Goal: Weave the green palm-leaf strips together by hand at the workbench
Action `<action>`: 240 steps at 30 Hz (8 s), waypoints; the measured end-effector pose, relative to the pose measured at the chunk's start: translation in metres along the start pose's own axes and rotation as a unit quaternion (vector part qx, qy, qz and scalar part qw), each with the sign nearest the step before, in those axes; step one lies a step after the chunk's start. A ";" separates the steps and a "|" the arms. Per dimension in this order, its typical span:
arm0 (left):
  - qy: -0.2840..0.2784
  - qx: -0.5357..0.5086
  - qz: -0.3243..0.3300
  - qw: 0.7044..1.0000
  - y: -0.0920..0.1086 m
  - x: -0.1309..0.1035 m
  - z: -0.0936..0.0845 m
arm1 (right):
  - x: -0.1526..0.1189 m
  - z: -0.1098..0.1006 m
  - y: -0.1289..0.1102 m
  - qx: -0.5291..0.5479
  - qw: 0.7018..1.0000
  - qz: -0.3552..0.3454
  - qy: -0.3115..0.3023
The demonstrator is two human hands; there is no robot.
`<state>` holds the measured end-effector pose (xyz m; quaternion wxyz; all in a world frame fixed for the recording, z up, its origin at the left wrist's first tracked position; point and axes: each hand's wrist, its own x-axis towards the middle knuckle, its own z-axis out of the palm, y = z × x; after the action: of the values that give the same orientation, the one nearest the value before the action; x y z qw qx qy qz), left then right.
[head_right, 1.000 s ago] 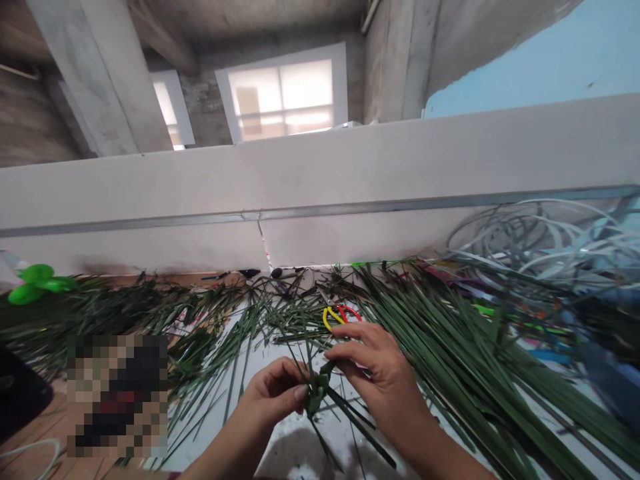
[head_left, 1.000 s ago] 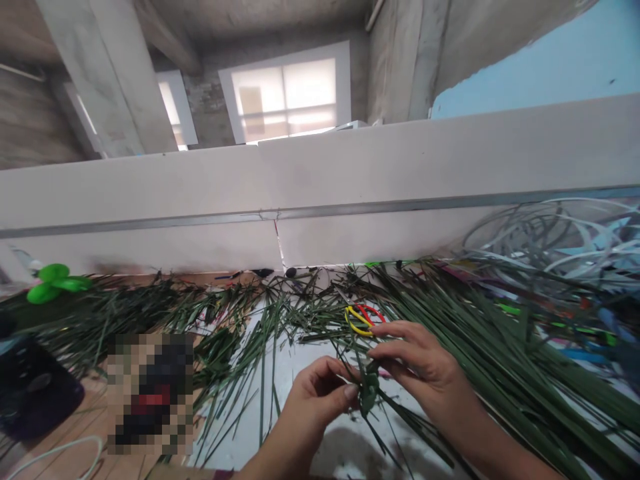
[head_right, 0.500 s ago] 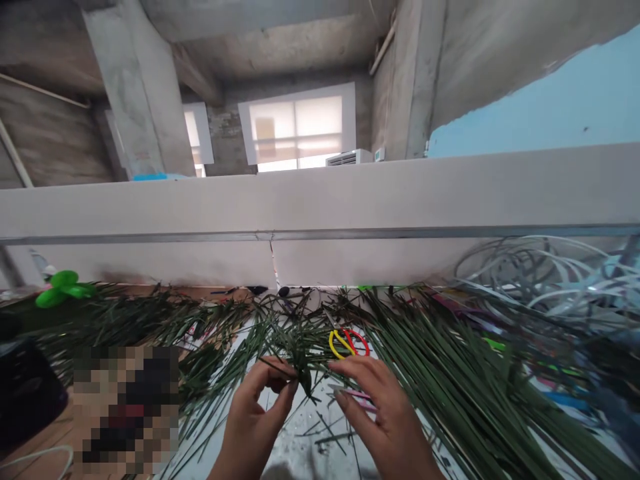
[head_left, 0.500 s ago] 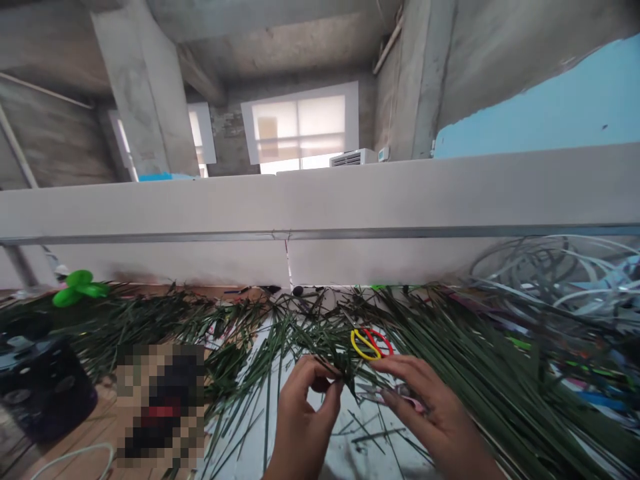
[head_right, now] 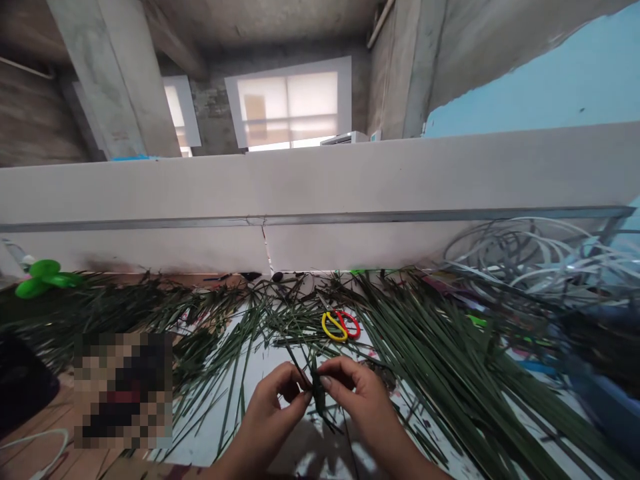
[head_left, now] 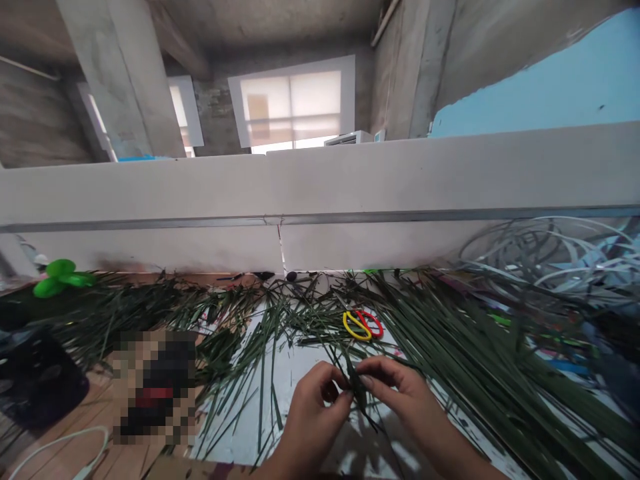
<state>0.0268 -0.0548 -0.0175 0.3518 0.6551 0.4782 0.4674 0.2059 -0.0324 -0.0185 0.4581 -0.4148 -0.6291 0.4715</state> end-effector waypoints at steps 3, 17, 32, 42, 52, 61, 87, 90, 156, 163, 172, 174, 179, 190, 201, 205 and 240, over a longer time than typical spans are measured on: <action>-0.004 -0.011 -0.003 1.000 0.001 0.001 -0.002 | 0.000 0.000 -0.003 -0.004 1.000 -0.010 0.004; 0.046 -0.044 -0.040 0.997 0.001 0.003 0.006 | -0.003 0.004 -0.003 -0.019 1.000 -0.002 0.008; 0.020 -0.291 -0.152 0.944 0.002 0.006 0.005 | 0.000 0.005 0.002 0.107 0.993 0.048 -0.005; 0.016 -0.326 -0.200 0.924 -0.005 0.007 0.004 | -0.001 0.005 0.004 0.135 0.988 0.077 -0.005; 0.076 -0.318 -0.180 0.928 -0.006 0.006 0.006 | -0.002 0.005 0.003 0.135 0.986 0.096 0.009; 0.023 -0.227 -0.173 0.958 0.004 0.001 0.010 | -0.005 0.009 0.008 0.150 0.985 0.090 0.000; 0.023 -0.275 -0.152 0.949 0.001 -0.001 0.017 | -0.002 0.011 0.006 0.059 0.996 0.061 0.005; 0.005 -0.279 -0.148 0.949 0.002 -0.002 0.016 | -0.002 0.010 0.010 0.060 0.996 0.058 0.006; -0.026 -0.271 -0.149 0.951 0.002 0.000 0.014 | -0.005 0.007 -0.007 0.147 0.986 0.076 -0.021; -0.053 -0.253 -0.172 0.951 0.008 0.000 0.013 | -0.005 0.009 -0.011 0.157 0.985 0.070 -0.019; -0.048 -0.219 -0.144 0.964 0.000 0.000 0.013 | -0.006 0.010 -0.003 0.130 0.987 0.088 -0.018; -0.043 -0.210 -0.137 0.967 -0.003 0.000 0.014 | -0.006 0.012 -0.002 0.105 0.991 0.083 -0.013; -0.042 -0.196 -0.123 0.972 -0.006 0.000 0.015 | -0.009 0.015 -0.007 0.029 0.997 0.070 0.008; -0.062 -0.230 -0.126 0.963 0.002 -0.001 0.013 | -0.005 0.013 -0.006 0.107 0.987 0.119 0.022; -0.079 -0.240 -0.106 0.962 0.002 -0.004 0.015 | -0.006 0.014 0.004 0.211 0.968 0.132 -0.007; -0.052 -0.258 -0.130 0.956 0.002 -0.003 0.016 | -0.005 0.014 0.002 0.177 0.979 0.101 0.017; -0.018 -0.277 -0.199 0.940 0.004 0.009 0.002 | -0.005 0.007 0.000 0.058 0.998 0.019 -0.029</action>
<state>0.0310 -0.0475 -0.0120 0.6134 0.4317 0.4441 0.4901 0.2008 -0.0390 -0.0204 0.4539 -0.3860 -0.6057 0.5273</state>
